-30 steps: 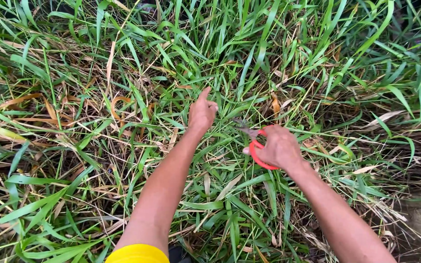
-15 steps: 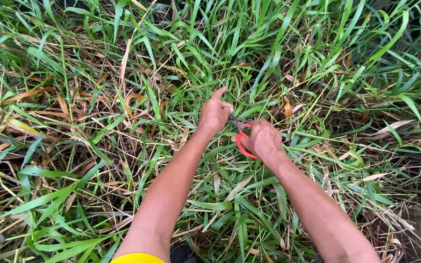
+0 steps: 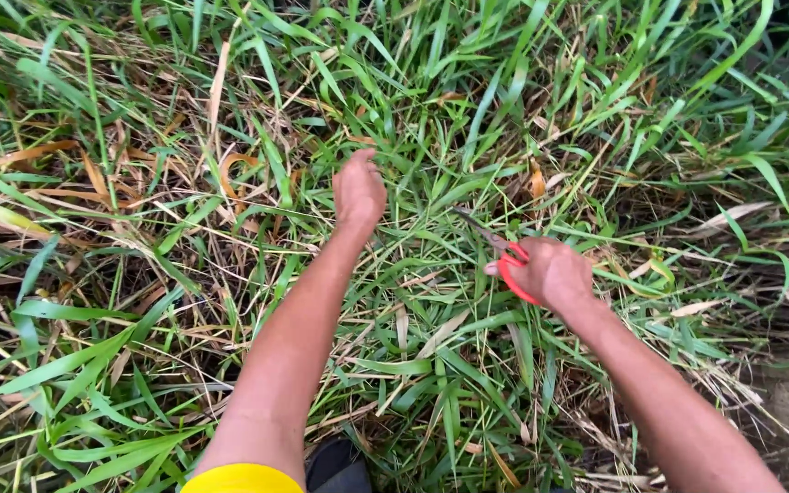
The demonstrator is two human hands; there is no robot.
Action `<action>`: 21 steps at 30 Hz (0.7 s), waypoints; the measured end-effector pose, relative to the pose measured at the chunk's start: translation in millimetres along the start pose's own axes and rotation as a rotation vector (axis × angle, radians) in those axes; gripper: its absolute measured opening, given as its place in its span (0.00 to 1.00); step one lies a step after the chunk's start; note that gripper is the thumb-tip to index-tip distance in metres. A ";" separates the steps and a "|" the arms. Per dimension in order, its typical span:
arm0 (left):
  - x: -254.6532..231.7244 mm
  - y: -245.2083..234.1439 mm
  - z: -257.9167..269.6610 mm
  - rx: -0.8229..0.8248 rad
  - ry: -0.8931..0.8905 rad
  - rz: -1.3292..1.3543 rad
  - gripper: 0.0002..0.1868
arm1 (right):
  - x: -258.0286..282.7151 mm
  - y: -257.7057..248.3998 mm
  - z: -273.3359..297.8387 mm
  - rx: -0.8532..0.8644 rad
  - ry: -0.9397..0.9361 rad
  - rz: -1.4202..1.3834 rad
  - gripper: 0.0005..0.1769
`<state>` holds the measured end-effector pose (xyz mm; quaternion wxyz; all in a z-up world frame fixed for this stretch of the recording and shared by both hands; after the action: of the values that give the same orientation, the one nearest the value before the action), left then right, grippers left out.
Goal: Trimming and removing tall grass and weeds using a pair of hand shears in an outdoor garden.
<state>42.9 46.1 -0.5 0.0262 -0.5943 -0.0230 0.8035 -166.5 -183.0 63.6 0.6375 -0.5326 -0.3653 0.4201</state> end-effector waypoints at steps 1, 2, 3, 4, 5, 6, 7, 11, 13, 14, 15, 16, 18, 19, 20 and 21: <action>-9.6 -1.5 18.5 0.010 -0.003 -0.004 0.20 | -6.2 -8.3 5.6 0.003 0.011 -0.001 0.18; -22.9 -3.6 36.3 0.003 0.159 -0.350 0.21 | -12.3 -16.1 10.2 0.039 0.018 -0.001 0.18; -36.3 -4.2 54.5 -0.004 0.323 -0.695 0.30 | -18.7 -23.9 14.6 0.075 0.026 -0.002 0.19; -34.2 -1.1 55.2 0.009 0.323 -0.699 0.30 | -39.7 -5.0 7.9 0.080 0.037 -0.005 0.19; -34.0 3.8 56.8 0.047 0.446 -0.749 0.28 | -60.1 12.7 1.7 0.022 -0.008 -0.112 0.20; -33.6 9.8 58.7 0.088 0.571 -0.794 0.26 | -81.5 30.3 -3.4 -0.039 -0.052 -0.218 0.22; -20.1 18.5 54.8 0.103 0.572 -0.796 0.26 | -95.4 32.6 -6.9 -0.035 -0.038 -0.220 0.22; -20.1 53.2 80.8 0.403 1.051 -0.791 0.18 | -120.1 9.7 3.1 -0.082 -0.057 -0.170 0.21; -21.8 71.4 102.7 0.685 0.859 -0.957 0.20 | -135.8 4.1 10.3 -0.105 -0.024 -0.183 0.21; -19.3 79.6 111.2 0.772 0.871 -1.018 0.19 | -149.0 10.0 7.9 -0.167 -0.039 -0.186 0.22; -16.9 88.0 120.2 0.859 0.881 -1.080 0.19 | -162.7 15.7 5.8 -0.230 -0.053 -0.188 0.24; -5.2 96.3 121.6 0.867 0.889 -1.087 0.19 | -170.9 22.5 4.2 -0.235 -0.043 -0.196 0.24; 17.9 113.1 126.2 0.882 0.987 -1.142 0.25 | -188.0 36.5 1.3 -0.181 -0.006 -0.176 0.27; 18.7 117.7 128.1 0.887 0.996 -1.148 0.25 | -194.6 42.3 -0.8 -0.187 0.002 -0.182 0.27; 19.9 121.5 129.7 0.897 1.030 -1.146 0.29 | -200.5 50.1 -3.5 -0.133 0.028 -0.176 0.27; 21.2 125.2 130.8 0.907 1.063 -1.144 0.33 | -206.1 58.0 -6.7 -0.079 0.053 -0.171 0.26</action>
<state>-90.3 -78.1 9.0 0.6608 -0.7176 0.0191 0.2191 -247.2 -371.4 1.5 0.6589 -0.5353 -0.4085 0.3353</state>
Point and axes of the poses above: each hand's wrist, its own z-axis away from the middle knuckle, its own y-axis out of the palm, x = y × z, the point moved 2 cm from there along -z, towards the middle knuckle, and after that the axes turned 4 degrees about y, right-handed, at the moved point
